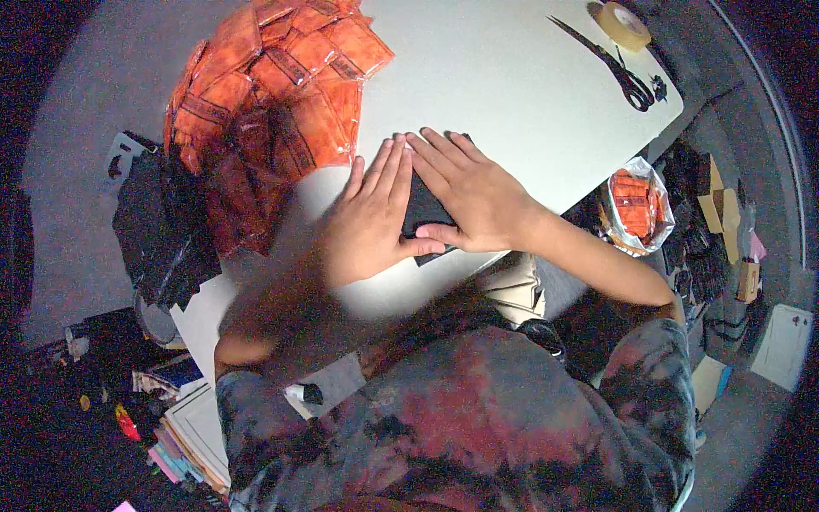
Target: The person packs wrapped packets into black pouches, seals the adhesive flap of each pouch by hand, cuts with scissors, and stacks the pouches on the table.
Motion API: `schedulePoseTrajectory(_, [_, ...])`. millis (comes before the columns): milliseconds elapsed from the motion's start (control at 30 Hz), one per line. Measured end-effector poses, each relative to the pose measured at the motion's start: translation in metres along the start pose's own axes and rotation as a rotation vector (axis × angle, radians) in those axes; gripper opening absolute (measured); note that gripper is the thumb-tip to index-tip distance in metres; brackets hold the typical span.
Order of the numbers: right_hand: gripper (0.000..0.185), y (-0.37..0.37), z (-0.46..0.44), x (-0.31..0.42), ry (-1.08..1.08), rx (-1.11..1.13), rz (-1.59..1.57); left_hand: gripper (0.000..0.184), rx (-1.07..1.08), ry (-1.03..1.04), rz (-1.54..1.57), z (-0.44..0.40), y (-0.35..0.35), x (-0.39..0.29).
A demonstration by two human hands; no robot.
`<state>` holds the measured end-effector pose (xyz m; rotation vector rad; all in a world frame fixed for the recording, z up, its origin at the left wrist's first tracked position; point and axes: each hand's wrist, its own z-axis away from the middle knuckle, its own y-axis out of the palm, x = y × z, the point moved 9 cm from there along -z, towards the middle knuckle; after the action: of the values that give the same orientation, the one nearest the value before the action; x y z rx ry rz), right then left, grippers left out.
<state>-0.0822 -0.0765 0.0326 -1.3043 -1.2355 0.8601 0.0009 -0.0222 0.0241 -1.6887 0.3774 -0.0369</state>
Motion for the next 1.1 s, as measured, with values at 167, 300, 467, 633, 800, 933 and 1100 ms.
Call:
schedulePoseTrajectory(167, [0.101,0.001,0.0,0.001,0.016,0.022,0.008,0.127,0.035,0.014,0.06,0.001,-0.002,0.001])
schedulePoseTrajectory(300, [0.099,0.004,0.004,-0.02,0.298,-0.032,0.07,0.097,-0.122,-0.027,0.243,-0.002,-0.017,0.013])
schedulePoseTrajectory(467, [0.094,-0.024,0.031,-0.043,0.82,0.197,0.024,0.066,-0.278,-0.032,0.219,-0.009,-0.021,0.034])
schedulePoseTrajectory(633, [0.083,-0.022,0.007,-0.029,0.136,-0.074,0.179,0.055,-0.222,0.089,0.32,-0.012,-0.016,0.009])
schedulePoseTrajectory(800, [0.085,0.0,0.009,-0.037,0.162,-0.065,0.131,0.069,-0.158,0.082,0.162,-0.016,-0.003,0.001])
schedulePoseTrajectory(933, [0.086,0.0,0.008,-0.039,0.19,-0.062,0.12,0.076,-0.048,0.065,0.081,-0.017,0.004,-0.002])
schedulePoseTrajectory(1100, [0.082,-0.002,0.009,-0.043,0.199,-0.065,0.087,0.081,-0.039,0.071,0.079,-0.016,0.001,-0.003])
